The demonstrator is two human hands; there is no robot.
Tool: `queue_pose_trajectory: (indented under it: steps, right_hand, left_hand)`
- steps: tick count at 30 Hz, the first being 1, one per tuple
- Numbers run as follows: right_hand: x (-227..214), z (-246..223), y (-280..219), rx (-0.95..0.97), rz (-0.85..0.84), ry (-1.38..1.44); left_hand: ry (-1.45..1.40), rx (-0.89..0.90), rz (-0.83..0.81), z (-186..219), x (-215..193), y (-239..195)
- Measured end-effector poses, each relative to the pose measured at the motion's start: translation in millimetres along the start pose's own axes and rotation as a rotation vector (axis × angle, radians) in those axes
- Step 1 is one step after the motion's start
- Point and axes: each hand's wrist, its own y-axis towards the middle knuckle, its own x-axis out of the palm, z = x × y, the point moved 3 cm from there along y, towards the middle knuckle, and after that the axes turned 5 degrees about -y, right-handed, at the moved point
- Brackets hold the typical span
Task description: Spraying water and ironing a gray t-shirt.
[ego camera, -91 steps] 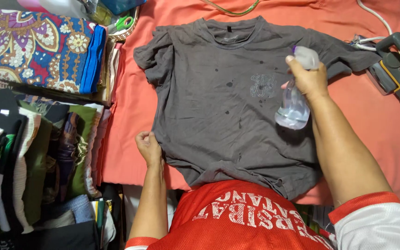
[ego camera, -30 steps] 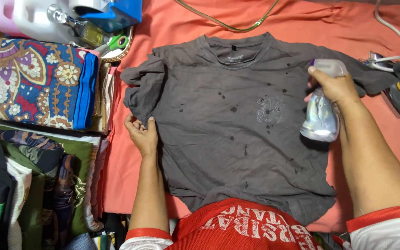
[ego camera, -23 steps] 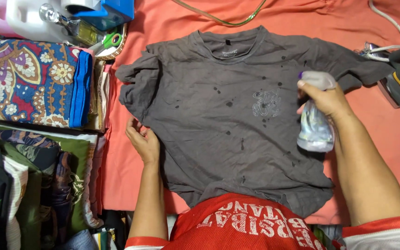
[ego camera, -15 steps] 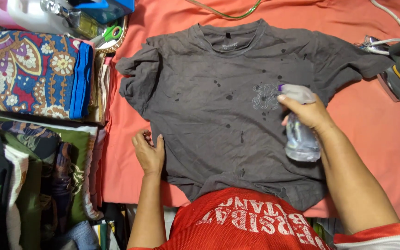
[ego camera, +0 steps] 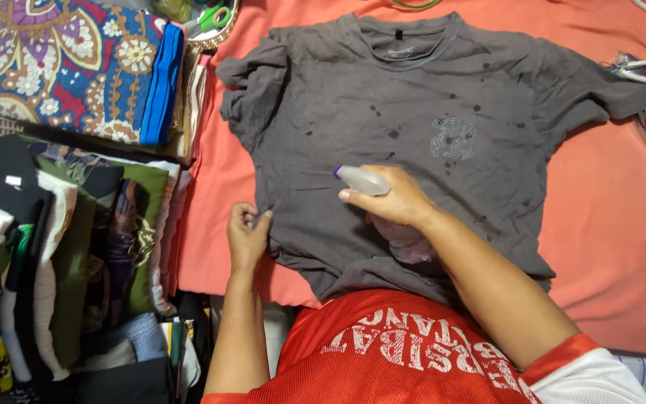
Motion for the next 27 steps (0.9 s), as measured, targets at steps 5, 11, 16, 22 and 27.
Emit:
queue_pose_trajectory:
  steps: [5, 11, 16, 22, 27]
  right_hand:
    - [2.8, -0.7, -13.4, -0.044, 0.015, 0.159]
    - [-23.3, 20.4, -63.4, 0.430, -0.061, 0.243]
    - [-57.8, 124.4, -108.7, 0.502, 0.401, 0.506]
    - [-84.5, 209.6, -135.9, 0.722, 0.670, 0.563]
    - [-88.2, 193.7, -113.3, 0.661, 0.474, 0.703]
  left_hand:
    - [-0.044, -0.079, 0.114, 20.4, -3.6, -9.8]
    - [0.161, -0.181, 0.043, 27.7, -4.7, -6.2]
    - [0.102, -0.180, -0.007, 2.9, -2.8, 14.6]
    - [-0.191, -0.447, -0.178, 25.6, 26.9, 40.4]
    - [-0.182, -0.169, -0.321, -26.3, 40.2, 91.2]
